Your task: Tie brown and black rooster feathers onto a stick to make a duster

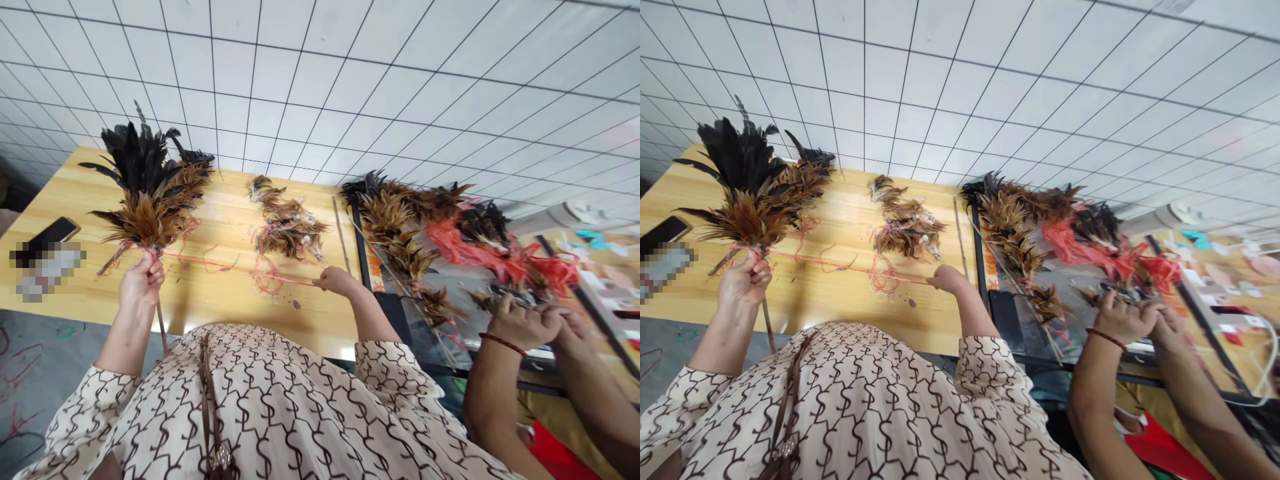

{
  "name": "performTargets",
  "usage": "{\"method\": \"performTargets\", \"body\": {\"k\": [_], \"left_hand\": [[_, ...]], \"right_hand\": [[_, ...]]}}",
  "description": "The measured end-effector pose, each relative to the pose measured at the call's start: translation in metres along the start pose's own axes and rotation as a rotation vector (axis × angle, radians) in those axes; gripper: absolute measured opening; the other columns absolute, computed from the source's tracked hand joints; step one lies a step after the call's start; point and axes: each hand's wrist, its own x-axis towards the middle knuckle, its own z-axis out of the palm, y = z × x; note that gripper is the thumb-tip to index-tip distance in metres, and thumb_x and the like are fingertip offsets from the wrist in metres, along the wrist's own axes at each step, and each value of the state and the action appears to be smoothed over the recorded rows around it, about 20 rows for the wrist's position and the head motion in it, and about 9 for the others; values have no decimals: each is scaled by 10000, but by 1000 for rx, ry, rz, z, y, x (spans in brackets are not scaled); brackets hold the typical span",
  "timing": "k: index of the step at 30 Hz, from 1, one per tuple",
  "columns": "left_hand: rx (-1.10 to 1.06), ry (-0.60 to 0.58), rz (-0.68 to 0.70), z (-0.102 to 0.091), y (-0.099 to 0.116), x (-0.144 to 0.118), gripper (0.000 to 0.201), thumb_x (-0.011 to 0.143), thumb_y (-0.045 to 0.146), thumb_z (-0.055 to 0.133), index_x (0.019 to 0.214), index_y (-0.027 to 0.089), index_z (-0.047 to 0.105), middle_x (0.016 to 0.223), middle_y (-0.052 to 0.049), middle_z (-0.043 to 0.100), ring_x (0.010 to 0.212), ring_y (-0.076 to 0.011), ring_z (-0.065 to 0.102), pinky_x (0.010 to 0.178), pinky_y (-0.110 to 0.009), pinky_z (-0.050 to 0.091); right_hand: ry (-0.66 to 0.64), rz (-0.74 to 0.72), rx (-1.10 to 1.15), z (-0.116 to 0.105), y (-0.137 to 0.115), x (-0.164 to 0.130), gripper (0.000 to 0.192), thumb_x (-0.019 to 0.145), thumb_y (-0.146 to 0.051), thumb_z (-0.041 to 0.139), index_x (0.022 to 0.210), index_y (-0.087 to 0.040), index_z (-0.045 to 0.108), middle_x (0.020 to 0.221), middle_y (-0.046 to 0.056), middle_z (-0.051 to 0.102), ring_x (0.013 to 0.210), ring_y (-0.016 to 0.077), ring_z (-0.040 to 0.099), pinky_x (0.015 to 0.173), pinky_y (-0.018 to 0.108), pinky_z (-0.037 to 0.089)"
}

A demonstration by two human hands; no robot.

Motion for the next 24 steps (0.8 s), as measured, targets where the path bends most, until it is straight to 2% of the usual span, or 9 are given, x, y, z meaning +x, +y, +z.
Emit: {"method": "performTargets", "body": {"k": [2,4,6,9,13,16,20,22,24], "left_hand": [[-2,11,-6,1,2,0,259,852,162,522,599,152,465,384,84,305,273,-6,211,298,-99,133],[-1,29,-21,3,3,-1,285,873,150,478,589,155,449,384,79,305,272,-10,210,297,-102,139],[7,41,-44,6,5,-3,311,889,135,432,579,156,429,383,75,301,270,-13,207,294,-104,141],[25,39,-82,11,4,-7,331,910,119,370,585,155,427,381,75,293,266,-14,204,290,-101,140],[45,22,-120,14,2,-11,324,915,110,344,607,156,434,387,81,283,261,-13,195,285,-99,138],[30,0,-138,11,2,-11,316,914,110,344,613,158,430,396,82,284,262,-15,197,285,-101,141],[-11,-17,-196,2,2,-6,286,910,133,371,638,157,456,411,84,281,272,-20,207,285,-105,144],[-37,-35,-225,-1,0,-3,264,898,134,401,642,159,462,420,83,276,280,-24,211,285,-111,144],[-56,-54,-250,-1,-2,0,255,891,125,412,644,159,467,428,82,272,287,-27,210,288,-116,142]], "right_hand": [[-68,110,-187,-4,8,0,218,743,-219,593,547,-132,630,633,87,626,657,171,579,579,267,348],[-41,116,-269,-6,5,3,129,744,-212,608,693,-128,692,813,132,686,785,205,618,617,270,371],[107,28,-246,-6,-8,9,174,797,-231,559,828,-151,710,933,132,695,879,209,619,674,270,389],[409,-130,-121,-6,-39,27,262,868,-243,455,934,-175,699,1028,112,679,983,206,584,788,280,389],[584,-199,-97,-4,-76,58,283,853,-195,450,1017,-172,679,1136,136,624,1110,252,486,894,346,337],[607,-150,-145,0,-85,77,314,832,-155,440,1054,-143,661,1185,175,578,1125,278,438,901,383,305],[567,-122,-187,4,-80,89,325,797,-121,433,1031,-113,659,1189,199,558,1136,295,405,881,397,294],[623,-129,-163,4,-76,90,318,795,-128,422,1009,-94,655,1170,215,560,1115,307,406,864,407,293],[735,-157,-103,-1,-75,87,309,802,-140,399,985,-88,643,1119,220,575,1056,307,430,844,411,296]]}}
